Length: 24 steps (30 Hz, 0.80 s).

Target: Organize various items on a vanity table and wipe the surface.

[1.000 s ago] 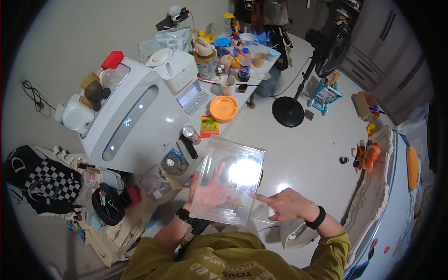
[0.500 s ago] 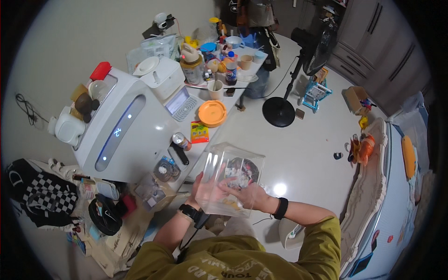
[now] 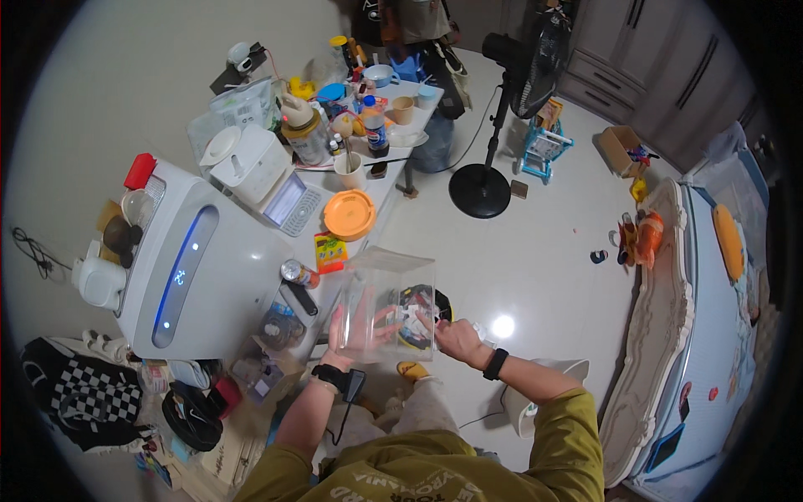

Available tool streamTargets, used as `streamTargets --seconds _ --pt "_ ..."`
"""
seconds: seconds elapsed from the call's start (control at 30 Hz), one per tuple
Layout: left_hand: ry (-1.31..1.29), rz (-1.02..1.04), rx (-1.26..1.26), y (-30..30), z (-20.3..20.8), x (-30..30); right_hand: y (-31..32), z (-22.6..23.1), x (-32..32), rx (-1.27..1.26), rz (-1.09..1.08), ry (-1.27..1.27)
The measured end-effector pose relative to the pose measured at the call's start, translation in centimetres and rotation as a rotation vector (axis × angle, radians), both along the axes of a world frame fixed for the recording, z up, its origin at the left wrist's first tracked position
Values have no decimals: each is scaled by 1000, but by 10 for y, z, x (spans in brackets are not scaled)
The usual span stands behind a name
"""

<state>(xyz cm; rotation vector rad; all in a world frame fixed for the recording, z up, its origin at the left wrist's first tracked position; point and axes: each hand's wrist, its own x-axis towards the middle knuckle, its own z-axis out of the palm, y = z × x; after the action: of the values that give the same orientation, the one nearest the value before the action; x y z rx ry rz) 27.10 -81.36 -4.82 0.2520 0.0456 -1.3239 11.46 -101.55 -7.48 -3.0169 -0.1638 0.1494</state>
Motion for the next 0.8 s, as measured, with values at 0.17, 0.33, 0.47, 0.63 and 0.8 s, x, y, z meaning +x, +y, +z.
streamTargets --seconds 0.17,0.33,0.47,0.63,0.8 --pt "-19 16 64 -8 -13 1 4 0 1 79 -54 31" --pt "-21 25 67 -23 -20 -3 11 -2 6 330 36 -282" --pt "-65 -5 82 -29 -22 2 6 -30 0 229 -30 -46" --pt "-95 -11 111 -29 -28 9 -7 -57 -5 156 -130 10" --pt "11 20 38 -22 -21 8 -11 -68 -1 163 -245 149"
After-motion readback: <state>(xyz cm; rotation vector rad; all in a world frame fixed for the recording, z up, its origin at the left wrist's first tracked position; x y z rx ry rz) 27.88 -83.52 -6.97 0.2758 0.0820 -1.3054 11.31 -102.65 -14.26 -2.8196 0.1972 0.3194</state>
